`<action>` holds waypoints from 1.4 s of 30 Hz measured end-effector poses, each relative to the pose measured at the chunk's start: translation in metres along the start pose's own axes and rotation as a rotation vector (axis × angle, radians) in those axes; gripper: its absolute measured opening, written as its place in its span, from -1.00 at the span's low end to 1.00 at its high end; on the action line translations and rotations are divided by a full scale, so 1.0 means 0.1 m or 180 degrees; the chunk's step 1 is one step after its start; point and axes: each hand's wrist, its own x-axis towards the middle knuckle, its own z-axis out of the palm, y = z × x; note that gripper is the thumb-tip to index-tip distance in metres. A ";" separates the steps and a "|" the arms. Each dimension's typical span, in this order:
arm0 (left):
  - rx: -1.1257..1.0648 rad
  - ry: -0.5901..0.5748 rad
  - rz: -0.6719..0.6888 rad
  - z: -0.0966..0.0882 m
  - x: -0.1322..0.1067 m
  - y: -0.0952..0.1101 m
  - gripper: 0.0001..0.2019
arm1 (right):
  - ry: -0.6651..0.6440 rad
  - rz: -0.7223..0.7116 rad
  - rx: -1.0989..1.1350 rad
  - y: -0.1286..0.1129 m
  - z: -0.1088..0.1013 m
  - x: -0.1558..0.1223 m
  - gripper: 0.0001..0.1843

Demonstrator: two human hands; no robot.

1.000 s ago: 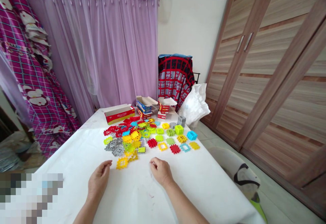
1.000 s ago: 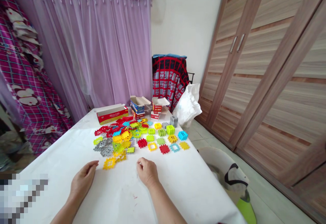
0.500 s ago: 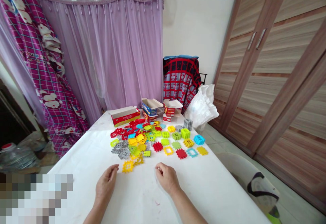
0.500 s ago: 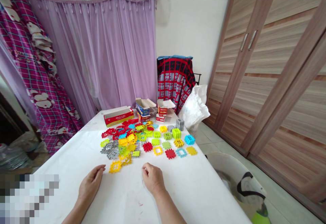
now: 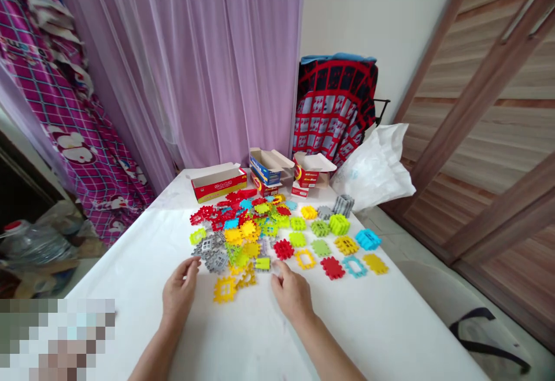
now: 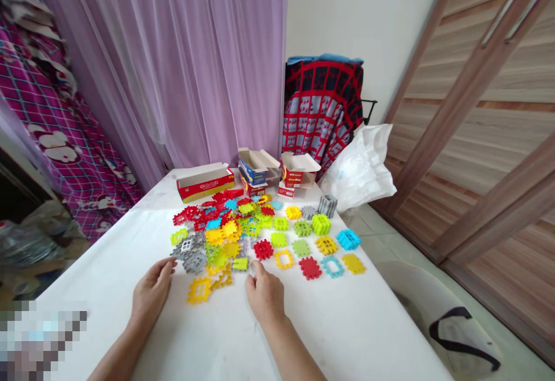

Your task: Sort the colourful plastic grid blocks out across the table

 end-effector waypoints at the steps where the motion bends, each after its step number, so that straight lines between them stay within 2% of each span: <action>1: -0.0015 -0.0035 -0.0027 0.03 0.05 -0.02 -0.52 | -0.0022 0.0009 -0.0058 -0.03 0.02 0.04 -0.57; 4: -0.0105 -0.0170 -0.0136 0.08 0.08 -0.07 -0.47 | 0.0004 -0.0035 -0.0172 -0.06 0.13 0.12 -0.58; 5: -0.0238 -0.0099 -0.0250 0.08 0.05 -0.08 -0.46 | 0.0046 -0.0057 -0.0180 -0.06 0.17 0.13 -0.59; 9: -0.0398 -0.0081 -0.0599 -0.01 -0.06 -0.06 -0.42 | 0.0351 -0.0215 -0.0142 0.00 0.32 0.11 -0.63; 14: -0.0393 -0.0141 -0.0719 -0.05 -0.07 0.02 -0.38 | 0.0485 -0.0347 -0.0067 0.03 0.37 0.09 -0.70; 19: -0.0497 -0.0219 -0.0579 0.01 0.01 0.01 -0.37 | 0.0457 -0.0400 0.0022 0.00 0.31 0.09 -0.71; 25: -0.0439 -0.0235 -0.0182 0.08 0.05 -0.09 -0.42 | 0.0743 -0.0422 0.0137 0.03 0.32 0.11 -0.70; 28: -0.0332 -0.0201 0.0049 0.09 0.08 -0.08 -0.47 | 0.0822 -0.0479 0.0181 0.05 0.34 0.12 -0.69; 31: -0.0237 -0.0214 0.0202 0.11 0.21 0.01 -0.52 | 0.0858 -0.0513 0.0372 0.07 0.36 0.13 -0.69; 37: 0.0020 -0.0157 0.0359 0.18 0.67 0.21 -0.69 | 0.0982 -0.0616 0.0817 0.11 0.36 0.15 -0.67; 42: 0.0002 0.0289 0.0087 0.16 0.79 0.07 -0.66 | 0.0980 -0.0734 0.1031 0.18 0.47 0.15 -0.68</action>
